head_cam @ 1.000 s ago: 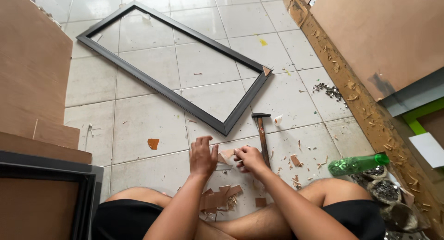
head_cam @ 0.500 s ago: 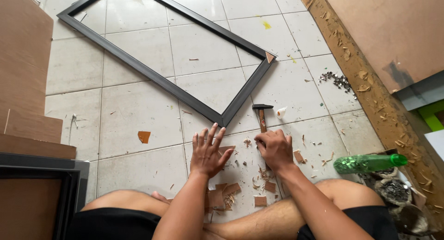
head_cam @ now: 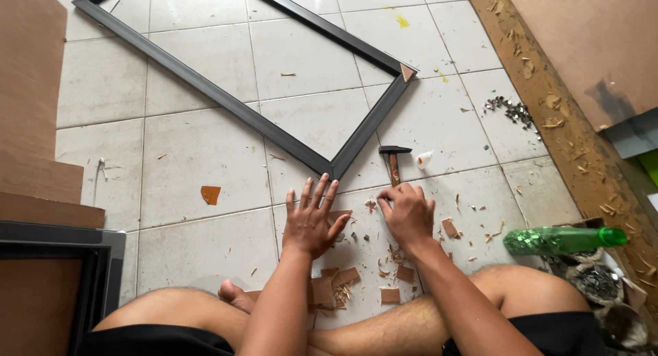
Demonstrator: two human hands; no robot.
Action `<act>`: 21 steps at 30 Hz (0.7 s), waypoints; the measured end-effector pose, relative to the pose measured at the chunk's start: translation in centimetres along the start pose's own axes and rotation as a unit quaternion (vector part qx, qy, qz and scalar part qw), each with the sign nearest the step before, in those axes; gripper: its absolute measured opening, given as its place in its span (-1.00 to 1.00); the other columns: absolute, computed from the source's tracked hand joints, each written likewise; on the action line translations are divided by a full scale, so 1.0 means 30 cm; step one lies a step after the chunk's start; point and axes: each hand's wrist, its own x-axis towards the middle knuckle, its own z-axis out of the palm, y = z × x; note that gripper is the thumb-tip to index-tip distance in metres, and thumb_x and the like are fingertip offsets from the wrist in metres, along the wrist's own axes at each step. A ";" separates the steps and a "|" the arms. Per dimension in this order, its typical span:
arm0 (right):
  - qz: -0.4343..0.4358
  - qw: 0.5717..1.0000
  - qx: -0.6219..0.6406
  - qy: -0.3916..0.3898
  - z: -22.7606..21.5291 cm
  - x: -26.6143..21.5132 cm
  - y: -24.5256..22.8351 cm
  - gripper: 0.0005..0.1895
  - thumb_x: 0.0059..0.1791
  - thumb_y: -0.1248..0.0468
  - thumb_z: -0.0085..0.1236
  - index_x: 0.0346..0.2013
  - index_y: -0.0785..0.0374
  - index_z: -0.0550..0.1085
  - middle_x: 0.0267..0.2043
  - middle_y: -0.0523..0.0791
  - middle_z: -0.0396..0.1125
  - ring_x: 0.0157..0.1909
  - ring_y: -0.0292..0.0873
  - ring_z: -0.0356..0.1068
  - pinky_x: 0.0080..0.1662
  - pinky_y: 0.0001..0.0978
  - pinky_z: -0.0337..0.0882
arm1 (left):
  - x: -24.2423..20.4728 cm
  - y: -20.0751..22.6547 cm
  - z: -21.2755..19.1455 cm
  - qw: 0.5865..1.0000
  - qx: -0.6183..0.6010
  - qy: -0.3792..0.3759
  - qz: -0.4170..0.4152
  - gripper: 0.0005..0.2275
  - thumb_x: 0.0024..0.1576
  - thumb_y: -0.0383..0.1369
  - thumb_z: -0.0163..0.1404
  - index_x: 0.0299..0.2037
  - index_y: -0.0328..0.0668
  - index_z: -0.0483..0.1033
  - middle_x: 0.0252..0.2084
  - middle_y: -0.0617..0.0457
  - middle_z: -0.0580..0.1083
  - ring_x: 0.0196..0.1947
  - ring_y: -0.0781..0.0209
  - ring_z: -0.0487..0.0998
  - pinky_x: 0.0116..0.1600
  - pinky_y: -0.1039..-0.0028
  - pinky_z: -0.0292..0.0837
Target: The person assembles a rectangular picture frame by hand on a tiled floor. They apply glue to the corners and insert small triangular wooden corner pieces to reinforce the joints, using a hammer to tap them into place.
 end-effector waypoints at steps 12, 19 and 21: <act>0.015 0.947 0.318 -0.038 -0.027 0.233 -0.260 -0.86 0.12 0.07 0.35 -0.05 -0.22 0.75 -0.21 -0.23 0.67 -0.08 -0.13 0.68 -0.01 -0.28 0.61 | 0.005 0.002 -0.011 0.999 -0.040 -0.006 -0.020 -0.20 0.31 0.41 -0.40 0.72 0.36 0.05 0.76 0.10 0.07 0.71 -0.10 0.08 0.61 -0.33 -0.12; -0.106 0.937 0.331 0.026 0.043 0.284 -0.282 -0.80 0.00 0.29 0.35 -0.12 0.00 0.79 -0.18 -0.04 0.65 -0.03 0.05 0.66 0.04 -0.14 0.62 | 0.008 -0.002 -0.004 0.999 -0.042 0.001 -0.020 -0.20 0.30 0.42 -0.38 0.71 0.37 0.06 0.76 0.10 0.07 0.70 -0.10 0.10 0.60 -0.33 -0.09; -0.172 0.935 0.311 0.021 0.095 0.308 -0.250 -0.73 0.07 0.36 0.30 -0.02 0.00 0.79 -0.14 -0.06 0.61 -0.02 0.03 0.64 0.03 -0.15 0.63 | 0.003 -0.002 -0.009 0.998 -0.053 -0.002 -0.022 -0.21 0.30 0.40 -0.35 0.71 0.36 0.08 0.75 0.09 0.08 0.70 -0.10 0.10 0.60 -0.34 -0.10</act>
